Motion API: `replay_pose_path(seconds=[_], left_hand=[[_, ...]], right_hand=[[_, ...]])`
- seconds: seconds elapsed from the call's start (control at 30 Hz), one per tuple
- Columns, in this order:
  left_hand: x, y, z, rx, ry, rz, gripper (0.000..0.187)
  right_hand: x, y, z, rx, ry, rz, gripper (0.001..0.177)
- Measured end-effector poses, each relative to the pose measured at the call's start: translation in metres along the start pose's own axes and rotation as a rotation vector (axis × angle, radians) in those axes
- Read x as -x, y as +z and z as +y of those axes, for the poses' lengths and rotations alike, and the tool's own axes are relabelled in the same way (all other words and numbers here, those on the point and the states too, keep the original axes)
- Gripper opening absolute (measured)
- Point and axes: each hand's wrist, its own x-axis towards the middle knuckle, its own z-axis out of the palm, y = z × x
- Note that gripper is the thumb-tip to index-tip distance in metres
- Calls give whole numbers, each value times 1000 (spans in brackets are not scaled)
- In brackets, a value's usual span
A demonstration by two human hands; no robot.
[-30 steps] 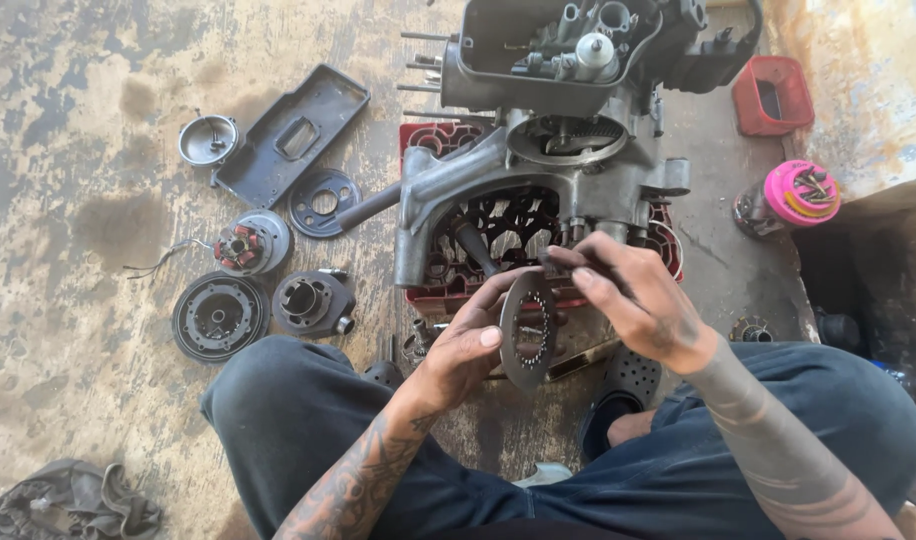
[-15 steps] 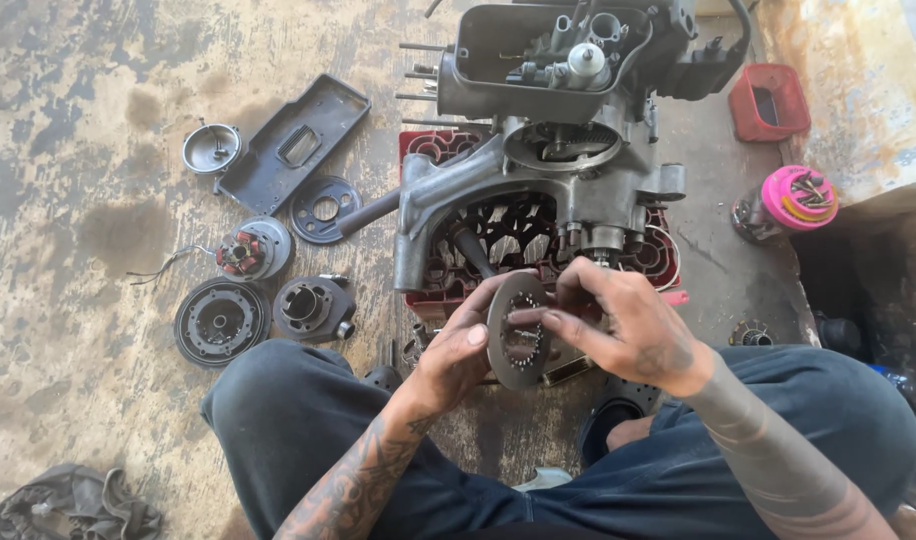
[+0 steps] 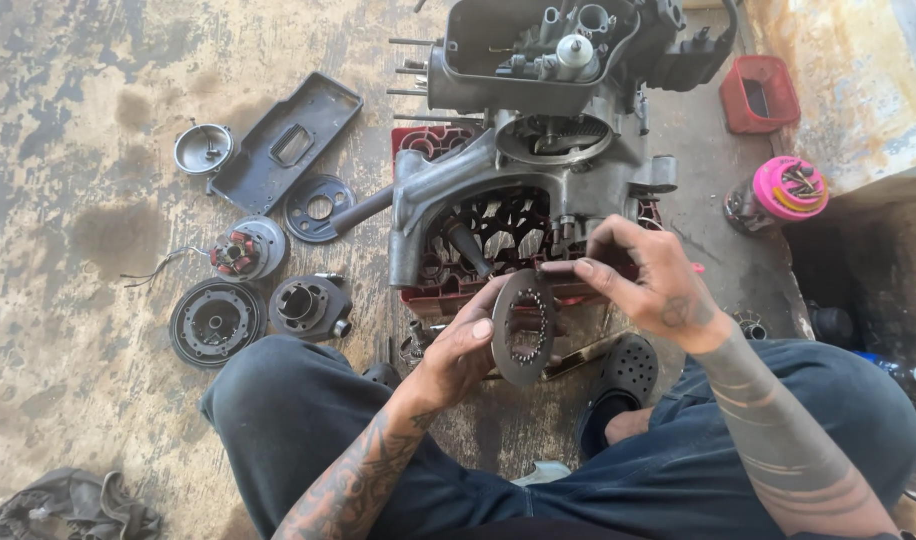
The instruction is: The person sits on the floor and uses a small brush to clean the teeth of a circular metal gear. They then pick up a larger, segmented metal ring and clean its inner surface with the brush. Finally, they place the cleaned ring onto a cylindrical metal component.
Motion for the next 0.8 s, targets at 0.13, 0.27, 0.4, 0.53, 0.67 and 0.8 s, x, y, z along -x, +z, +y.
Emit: replay_pose_path(seconds=[0.13, 0.27, 0.4, 0.53, 0.67, 0.8], left_hand=[[-1, -16, -12, -7, 8, 6, 91], [-1, -7, -5, 116, 6, 12, 93], [2, 4, 17, 262, -76, 102, 90], [-2, -14, 6, 291, -104, 227, 82], [8, -42, 55, 58, 117, 301, 78], [55, -89, 100, -219, 345, 552, 100]], right_hand=[[3, -1, -22, -19, -6, -50, 17], [-5, -12, -16, 8, 49, -73, 25], [7, -1, -29, -40, 98, -66, 29], [10, -1, -37, 237, 23, -241, 25], [26, -19, -21, 297, 112, -147, 20], [53, -25, -18, 212, 279, -53, 19]])
